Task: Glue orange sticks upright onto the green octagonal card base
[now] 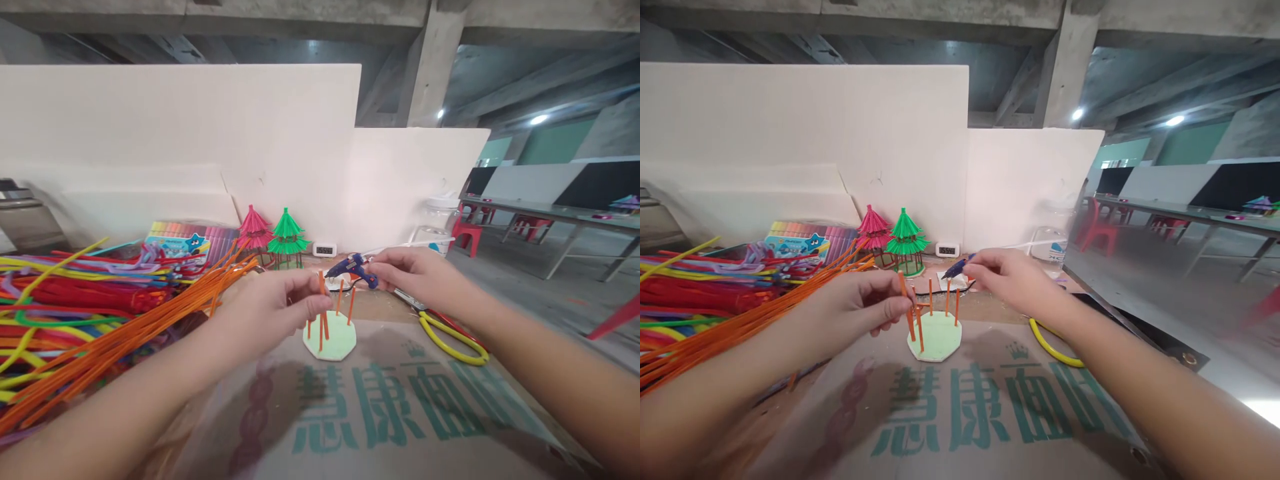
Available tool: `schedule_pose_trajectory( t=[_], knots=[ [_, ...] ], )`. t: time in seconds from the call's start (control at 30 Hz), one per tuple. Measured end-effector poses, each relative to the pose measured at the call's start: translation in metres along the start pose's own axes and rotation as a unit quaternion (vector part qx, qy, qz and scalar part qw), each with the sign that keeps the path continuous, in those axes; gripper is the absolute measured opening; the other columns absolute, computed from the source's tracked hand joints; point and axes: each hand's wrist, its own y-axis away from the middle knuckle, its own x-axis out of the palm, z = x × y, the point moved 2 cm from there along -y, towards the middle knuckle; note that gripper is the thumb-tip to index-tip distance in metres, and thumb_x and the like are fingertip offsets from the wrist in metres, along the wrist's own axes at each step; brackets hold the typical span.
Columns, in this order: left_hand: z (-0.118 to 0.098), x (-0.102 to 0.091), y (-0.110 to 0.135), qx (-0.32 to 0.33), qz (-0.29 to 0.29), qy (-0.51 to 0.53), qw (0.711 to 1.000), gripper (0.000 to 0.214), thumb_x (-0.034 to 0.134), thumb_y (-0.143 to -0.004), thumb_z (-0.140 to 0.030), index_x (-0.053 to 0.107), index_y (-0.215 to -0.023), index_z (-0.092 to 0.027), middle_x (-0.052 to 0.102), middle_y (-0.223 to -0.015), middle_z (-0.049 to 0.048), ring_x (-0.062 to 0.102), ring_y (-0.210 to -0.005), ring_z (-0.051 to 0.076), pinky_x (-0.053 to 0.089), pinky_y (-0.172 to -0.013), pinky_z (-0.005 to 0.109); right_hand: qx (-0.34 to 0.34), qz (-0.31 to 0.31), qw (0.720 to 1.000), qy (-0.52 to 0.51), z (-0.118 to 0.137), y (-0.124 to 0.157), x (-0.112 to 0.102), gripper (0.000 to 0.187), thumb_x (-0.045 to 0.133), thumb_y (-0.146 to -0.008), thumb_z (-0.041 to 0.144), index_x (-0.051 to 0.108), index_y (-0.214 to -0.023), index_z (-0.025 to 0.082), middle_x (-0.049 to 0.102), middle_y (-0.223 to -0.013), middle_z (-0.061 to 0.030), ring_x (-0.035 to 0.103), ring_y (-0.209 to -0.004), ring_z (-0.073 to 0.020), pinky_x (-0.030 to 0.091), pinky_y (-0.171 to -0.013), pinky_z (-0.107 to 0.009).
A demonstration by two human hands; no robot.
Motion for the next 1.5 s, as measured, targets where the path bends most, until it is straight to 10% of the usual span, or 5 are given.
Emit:
schedule_pose_trajectory(
  t=[0.2, 0.6, 0.9, 1.1, 1.5],
  knots=[
    [0.005, 0.028, 0.003, 0.011, 0.044, -0.008, 0.999, 0.025, 0.064, -0.087, -0.036, 0.063, -0.07, -0.019, 0.053, -0.063, -0.0036, 0.046, -0.059, 0.011, 0.034, -0.053, 0.021, -0.068, -0.02, 0.979, -0.19, 0.042, 0.031, 0.041, 0.01, 0.063, -0.089, 0.033, 0.069, -0.087, 0.024, 0.072, -0.078, 0.001, 0.064, -0.071, -0.0151, 0.048, -0.06, -0.026],
    [0.019, 0.045, 0.004, -0.011, 0.058, 0.054, 0.997, 0.022, 0.065, -0.089, -0.037, 0.067, -0.076, -0.02, 0.061, -0.069, -0.0031, 0.052, -0.065, 0.013, 0.037, -0.058, 0.023, -0.065, -0.002, 0.963, -0.26, 0.035, 0.042, 0.056, 0.014, 0.061, -0.092, 0.027, 0.066, -0.08, 0.024, 0.066, -0.073, 0.0028, 0.061, -0.07, -0.0132, 0.047, -0.064, -0.025],
    [0.053, 0.021, 0.027, 0.115, -0.227, -0.095, 0.962, 0.02, 0.055, -0.094, -0.036, 0.05, -0.081, -0.021, 0.052, -0.079, 0.0003, 0.051, -0.076, 0.017, 0.044, -0.074, 0.029, -0.081, -0.137, 0.96, -0.23, 0.005, 0.047, 0.063, 0.016, 0.05, -0.101, 0.032, 0.054, -0.089, 0.023, 0.054, -0.074, 0.0028, 0.051, -0.067, -0.0125, 0.042, -0.062, -0.026],
    [0.102, 0.049, 0.014, 0.029, -0.054, -0.024, 0.998, 0.094, 0.067, -0.085, -0.054, 0.02, -0.155, -0.012, 0.027, -0.163, 0.0227, 0.029, -0.15, 0.033, 0.023, -0.123, 0.049, -0.096, -0.099, 0.966, -0.218, 0.003, 0.049, 0.078, 0.021, 0.047, -0.102, 0.04, 0.053, -0.09, 0.023, 0.056, -0.081, 0.0, 0.053, -0.07, -0.0139, 0.044, -0.066, -0.028],
    [0.092, 0.062, 0.005, 0.053, 0.062, -0.022, 0.996, 0.092, 0.073, -0.083, -0.046, 0.025, -0.158, -0.022, 0.044, -0.156, 0.0149, 0.045, -0.142, 0.031, 0.034, -0.117, 0.049, -0.114, -0.099, 0.963, -0.224, -0.001, 0.049, 0.098, 0.024, 0.044, -0.103, 0.045, 0.048, -0.092, 0.024, 0.048, -0.073, 0.0038, 0.046, -0.062, -0.0124, 0.038, -0.059, -0.027]
  ],
)
